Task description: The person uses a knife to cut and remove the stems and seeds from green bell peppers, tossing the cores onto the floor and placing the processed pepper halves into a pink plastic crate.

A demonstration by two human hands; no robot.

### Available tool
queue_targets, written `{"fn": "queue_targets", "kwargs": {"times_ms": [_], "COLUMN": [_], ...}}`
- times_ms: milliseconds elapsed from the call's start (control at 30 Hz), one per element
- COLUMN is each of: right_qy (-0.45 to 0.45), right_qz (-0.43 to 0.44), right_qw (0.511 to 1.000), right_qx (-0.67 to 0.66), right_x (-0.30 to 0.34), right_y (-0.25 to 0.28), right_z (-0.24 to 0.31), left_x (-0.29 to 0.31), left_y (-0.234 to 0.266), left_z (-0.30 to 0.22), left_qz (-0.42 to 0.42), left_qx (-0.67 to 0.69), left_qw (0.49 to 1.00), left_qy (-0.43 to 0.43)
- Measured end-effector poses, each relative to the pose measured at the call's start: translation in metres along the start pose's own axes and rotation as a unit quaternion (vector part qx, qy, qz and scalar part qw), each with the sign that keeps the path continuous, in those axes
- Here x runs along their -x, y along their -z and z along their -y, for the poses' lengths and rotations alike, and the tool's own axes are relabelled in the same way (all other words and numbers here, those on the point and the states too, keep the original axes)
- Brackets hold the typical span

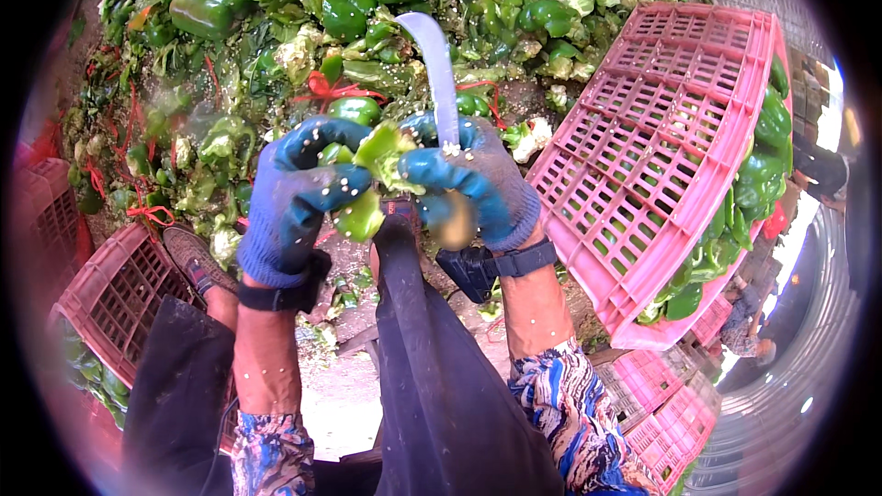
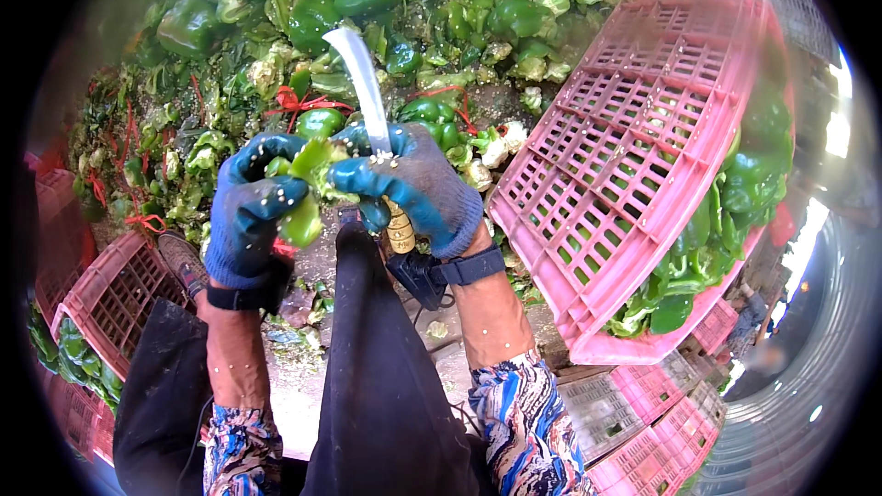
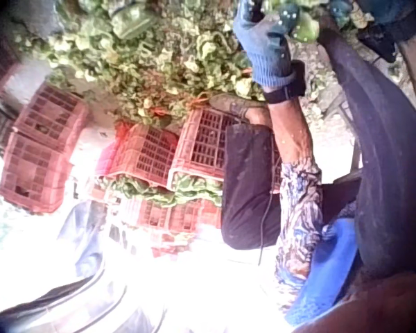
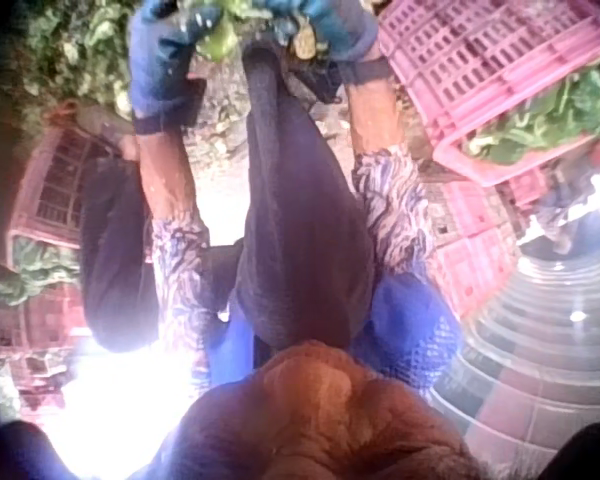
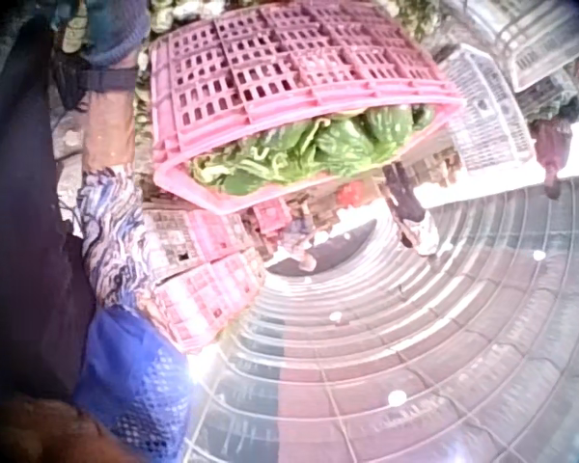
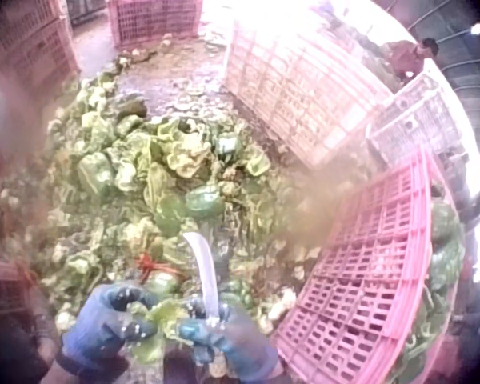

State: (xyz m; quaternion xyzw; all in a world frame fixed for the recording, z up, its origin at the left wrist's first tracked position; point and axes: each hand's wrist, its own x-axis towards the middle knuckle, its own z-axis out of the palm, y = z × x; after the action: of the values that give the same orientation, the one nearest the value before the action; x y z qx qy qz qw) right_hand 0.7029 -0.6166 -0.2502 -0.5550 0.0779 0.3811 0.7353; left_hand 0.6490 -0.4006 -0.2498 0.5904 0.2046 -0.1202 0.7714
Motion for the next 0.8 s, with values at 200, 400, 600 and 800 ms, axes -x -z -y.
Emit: {"fn": "queue_targets", "kwargs": {"times_ms": [200, 400, 600, 800], "right_qy": [-0.029, -0.073, -0.15, -0.068], "right_qz": [0.09, 0.103, 0.082, -0.056], "right_qw": [0.984, 0.992, 0.955, 0.995], "right_qx": [0.152, 0.009, -0.244, -0.044], "right_x": [-0.005, -0.003, -0.002, 0.035], "right_y": [-0.005, -0.005, 0.002, 0.027], "right_z": [0.017, 0.01, -0.03, -0.032], "left_x": [-0.002, 0.001, 0.015, 0.016], "left_y": [0.011, 0.011, 0.018, 0.035], "left_z": [-0.014, 0.011, 0.027, 0.02], "left_qz": [0.01, 0.001, -0.074, -0.066], "left_qx": [-0.106, 0.082, 0.141, -0.064], "left_qw": [0.993, 0.997, 0.986, 0.994], "left_qy": [0.041, 0.007, 0.043, 0.064]}}
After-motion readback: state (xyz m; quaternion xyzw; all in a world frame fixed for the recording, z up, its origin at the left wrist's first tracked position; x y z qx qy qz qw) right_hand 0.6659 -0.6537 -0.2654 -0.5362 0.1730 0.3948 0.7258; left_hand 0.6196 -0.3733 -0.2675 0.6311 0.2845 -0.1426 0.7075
